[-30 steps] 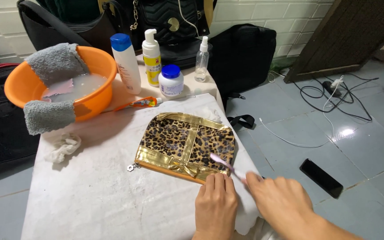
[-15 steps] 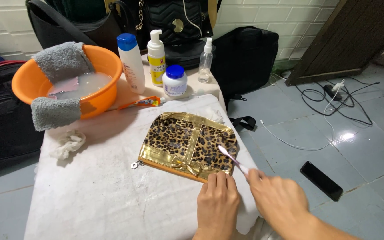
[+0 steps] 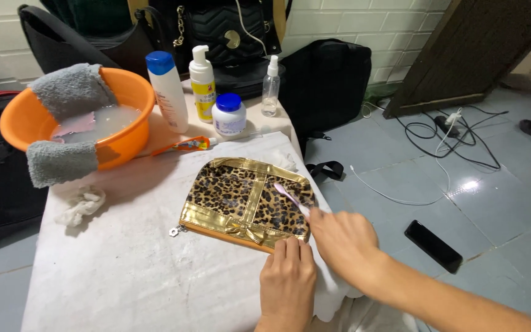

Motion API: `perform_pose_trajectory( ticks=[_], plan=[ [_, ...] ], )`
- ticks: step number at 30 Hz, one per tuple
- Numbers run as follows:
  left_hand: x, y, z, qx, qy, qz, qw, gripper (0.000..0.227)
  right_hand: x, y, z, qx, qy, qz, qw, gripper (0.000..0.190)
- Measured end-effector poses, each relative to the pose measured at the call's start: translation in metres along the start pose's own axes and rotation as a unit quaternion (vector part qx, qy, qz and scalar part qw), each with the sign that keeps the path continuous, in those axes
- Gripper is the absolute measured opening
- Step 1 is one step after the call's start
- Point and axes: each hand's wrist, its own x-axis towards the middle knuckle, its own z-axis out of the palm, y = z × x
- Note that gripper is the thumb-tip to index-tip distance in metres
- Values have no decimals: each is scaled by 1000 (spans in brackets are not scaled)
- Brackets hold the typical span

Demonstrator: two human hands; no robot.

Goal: Scrubbing a leopard-print pouch with a toothbrush and cleaning solution to remove dirt.

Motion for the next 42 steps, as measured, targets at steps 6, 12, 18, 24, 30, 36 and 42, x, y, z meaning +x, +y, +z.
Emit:
perform_pose_trajectory(
  ticks=[6,12,18,24,30,36,42],
  plan=[
    [0,-1,1,2,8,-9,1000,12,-78,-3,-6,-8,-185,9,983,22],
    [1,0,-5,12,1,-7,1000,12,-51,1,-17,38,-82,16,996,10],
    [0,0,-6,13,3,1,1000,22,26,14,-20,87,-50,24,995,28],
    [3,-4,-13,-23,20,-13,999,8,-8,12,-38,138,-129,-31,982,34],
    [0,-5,-10,-25,6,-11,1000,18,-30,13,-50,129,-164,-36,977,38],
    [3,-3,-15,-19,34,-14,999,5,34,19,-37,100,-88,3,991,39],
    [-1,-4,-8,-11,41,-22,999,7,12,10,-43,132,-154,-58,977,31]
  ],
)
